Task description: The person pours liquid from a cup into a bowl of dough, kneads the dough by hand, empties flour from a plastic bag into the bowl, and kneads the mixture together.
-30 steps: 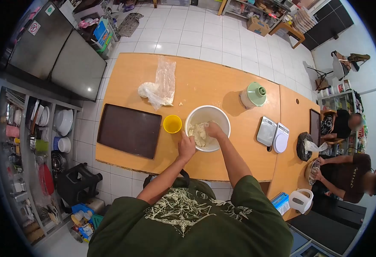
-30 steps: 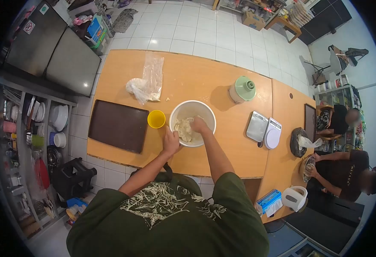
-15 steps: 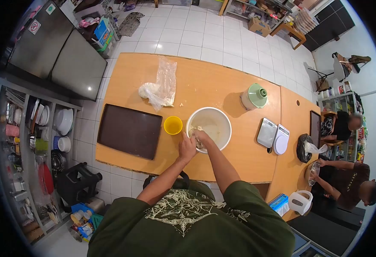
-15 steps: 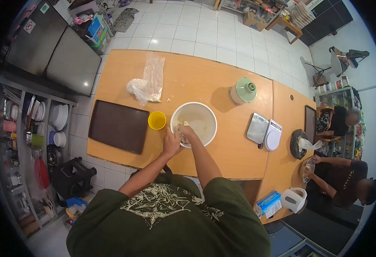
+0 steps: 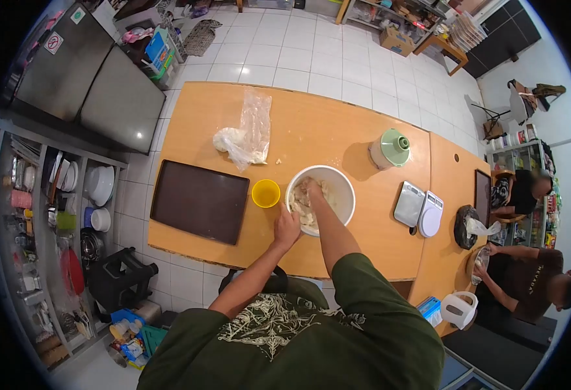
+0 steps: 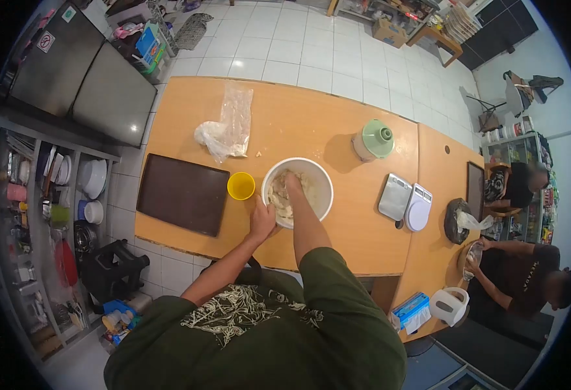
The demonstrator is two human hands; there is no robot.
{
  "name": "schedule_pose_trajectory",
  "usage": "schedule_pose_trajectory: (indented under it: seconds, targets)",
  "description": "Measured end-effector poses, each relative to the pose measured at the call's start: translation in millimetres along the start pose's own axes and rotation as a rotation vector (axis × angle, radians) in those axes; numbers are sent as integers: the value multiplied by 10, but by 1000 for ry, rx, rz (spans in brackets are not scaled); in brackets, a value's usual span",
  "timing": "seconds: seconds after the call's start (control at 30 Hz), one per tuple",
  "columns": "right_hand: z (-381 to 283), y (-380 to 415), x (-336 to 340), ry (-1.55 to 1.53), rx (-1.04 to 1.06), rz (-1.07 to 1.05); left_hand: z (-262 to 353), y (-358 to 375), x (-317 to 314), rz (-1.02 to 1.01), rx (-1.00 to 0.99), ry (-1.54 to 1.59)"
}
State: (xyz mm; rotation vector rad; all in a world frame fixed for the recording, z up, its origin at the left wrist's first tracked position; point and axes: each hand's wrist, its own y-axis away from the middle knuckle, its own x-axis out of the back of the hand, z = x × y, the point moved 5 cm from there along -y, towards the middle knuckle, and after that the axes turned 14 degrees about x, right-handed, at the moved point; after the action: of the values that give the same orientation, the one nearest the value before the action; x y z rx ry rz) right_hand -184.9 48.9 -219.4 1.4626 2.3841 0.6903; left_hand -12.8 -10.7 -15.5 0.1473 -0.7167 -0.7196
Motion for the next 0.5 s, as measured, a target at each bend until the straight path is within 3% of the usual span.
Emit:
schedule_pose_trajectory:
  seconds: [0.07, 0.2, 0.27, 0.3, 0.37, 0.4, 0.47, 0.5]
  targets:
    - [-682, 589, -66, -597, -257, -142, 48, -21, 12, 1, 7, 27]
    - [-970, 881, 111, -501, -319, -289, 35, 9, 24, -34, 70, -36]
    - [-1215, 950, 290, 106, 21, -354, 32, 0, 9, -17, 77, -37]
    - [-1233, 989, 356, 107, 19, -350, 47, 16, 24, -8, 58, -27]
    - [-1465, 998, 527, 1156, 387, -132, 69, 3, 68, 7, 42, -14]
    - [-1383, 991, 489, 1156, 384, -132, 87, -3, 77, -20, 42, -17]
    - [-1249, 914, 403, 1020, 634, 88, 95, -3, 57, -48, 40, -18]
    - [-1181, 874, 375, 1018, 634, 88, 79, -6, 47, -56, 55, -58]
